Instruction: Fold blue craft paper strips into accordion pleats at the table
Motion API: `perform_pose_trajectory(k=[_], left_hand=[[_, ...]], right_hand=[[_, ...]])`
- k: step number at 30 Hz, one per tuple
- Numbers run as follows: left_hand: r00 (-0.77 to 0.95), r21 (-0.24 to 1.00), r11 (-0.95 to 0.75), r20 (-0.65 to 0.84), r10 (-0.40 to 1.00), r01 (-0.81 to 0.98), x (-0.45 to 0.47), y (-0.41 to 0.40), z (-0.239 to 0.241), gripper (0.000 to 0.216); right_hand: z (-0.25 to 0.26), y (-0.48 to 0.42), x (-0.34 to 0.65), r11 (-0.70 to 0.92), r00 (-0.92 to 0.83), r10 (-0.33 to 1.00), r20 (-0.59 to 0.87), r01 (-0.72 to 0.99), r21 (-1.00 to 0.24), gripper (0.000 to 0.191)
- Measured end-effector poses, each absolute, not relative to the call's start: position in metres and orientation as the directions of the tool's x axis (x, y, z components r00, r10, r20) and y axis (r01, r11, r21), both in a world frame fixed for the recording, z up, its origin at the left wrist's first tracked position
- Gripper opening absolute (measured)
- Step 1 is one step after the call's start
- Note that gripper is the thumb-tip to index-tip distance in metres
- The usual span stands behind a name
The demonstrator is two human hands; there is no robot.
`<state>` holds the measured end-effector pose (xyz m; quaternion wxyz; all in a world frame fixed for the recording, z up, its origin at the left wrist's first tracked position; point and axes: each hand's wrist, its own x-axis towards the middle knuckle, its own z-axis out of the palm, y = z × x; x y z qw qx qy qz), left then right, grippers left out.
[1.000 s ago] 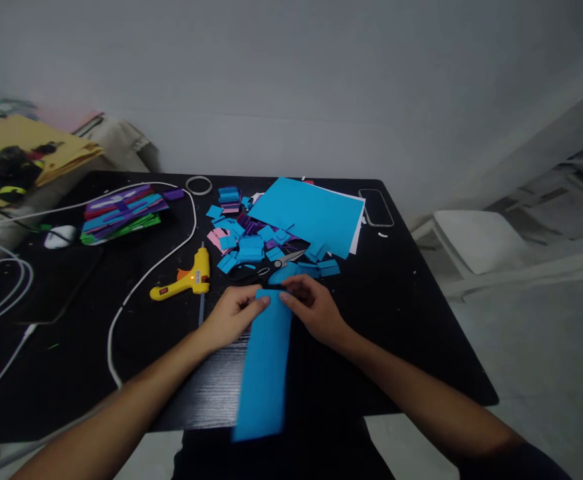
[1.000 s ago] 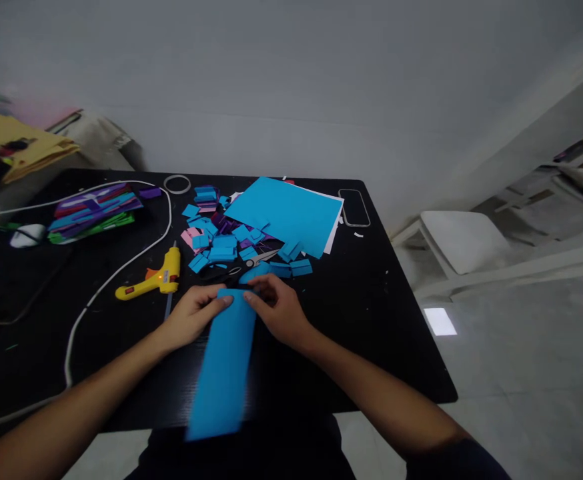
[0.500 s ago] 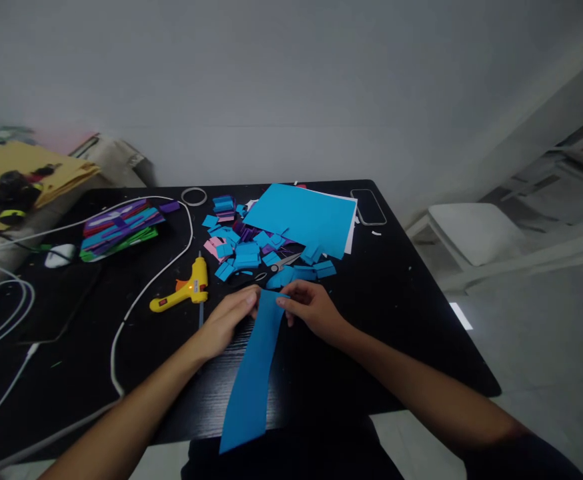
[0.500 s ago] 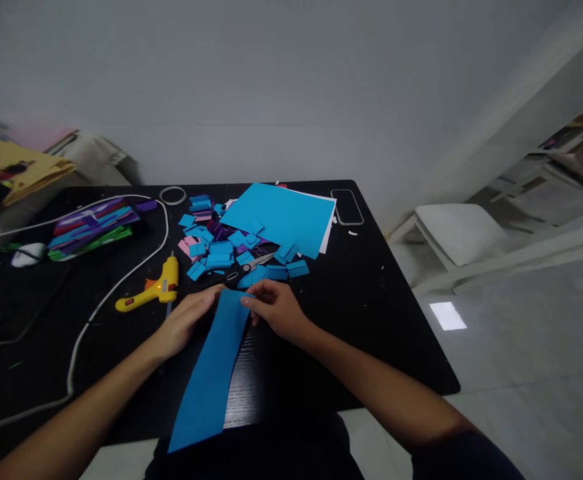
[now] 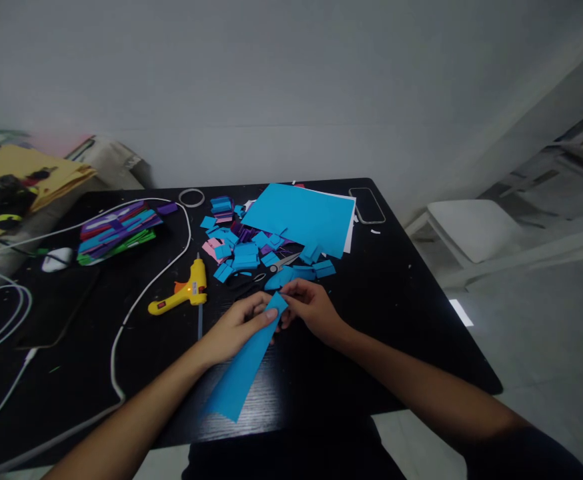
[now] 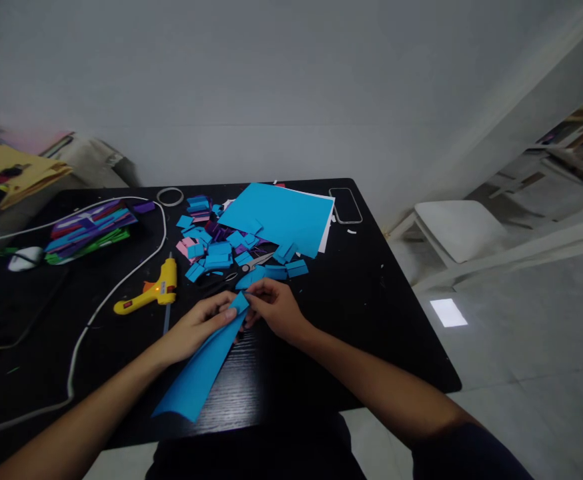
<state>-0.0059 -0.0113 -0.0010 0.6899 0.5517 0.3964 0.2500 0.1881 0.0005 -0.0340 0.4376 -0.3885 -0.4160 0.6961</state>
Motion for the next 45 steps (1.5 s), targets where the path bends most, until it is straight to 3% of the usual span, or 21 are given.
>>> perform_pose_trajectory(k=[6, 16, 21, 26, 32, 40, 45], left_hand=[[0.505, 0.947, 0.260, -0.321, 0.802, 0.188, -0.009, -0.009, -0.004, 0.044], [0.445, 0.942, 0.090, -0.236, 0.864, 0.324, -0.011, -0.009, -0.005, 0.042], [0.484, 0.953, 0.204, -0.290, 0.825, 0.223, -0.012, -0.009, -0.002, 0.039], [0.443, 0.965, 0.143, -0.229, 0.867, 0.220, -0.012, -0.007, 0.001, 0.038], [0.454, 0.927, 0.353, -0.371, 0.810, 0.127, -0.013, -0.008, -0.004, 0.044], [0.438, 0.921, 0.366, -0.387, 0.811, 0.134, -0.011, -0.009, -0.003, 0.046], [0.430, 0.952, 0.244, -0.302, 0.851, 0.187, -0.012, -0.007, -0.002, 0.043]], right_hand=[[-0.028, 0.000, 0.190, -0.266, -0.333, 0.927, -0.171, -0.264, -0.927, 0.038], [-0.026, -0.004, 0.189, -0.252, -0.363, 0.919, -0.154, -0.240, -0.938, 0.037], [-0.030, -0.004, 0.189, -0.241, -0.378, 0.915, -0.139, -0.238, -0.941, 0.034], [-0.031, -0.005, 0.189, -0.216, -0.376, 0.919, -0.120, -0.226, -0.950, 0.031], [-0.031, -0.007, 0.189, -0.192, -0.361, 0.924, -0.124, -0.160, -0.968, 0.031], [-0.029, -0.008, 0.190, -0.166, -0.389, 0.915, -0.106, -0.122, -0.979, 0.026], [-0.027, -0.008, 0.190, -0.158, -0.387, 0.917, -0.102, -0.114, -0.981, 0.025]])
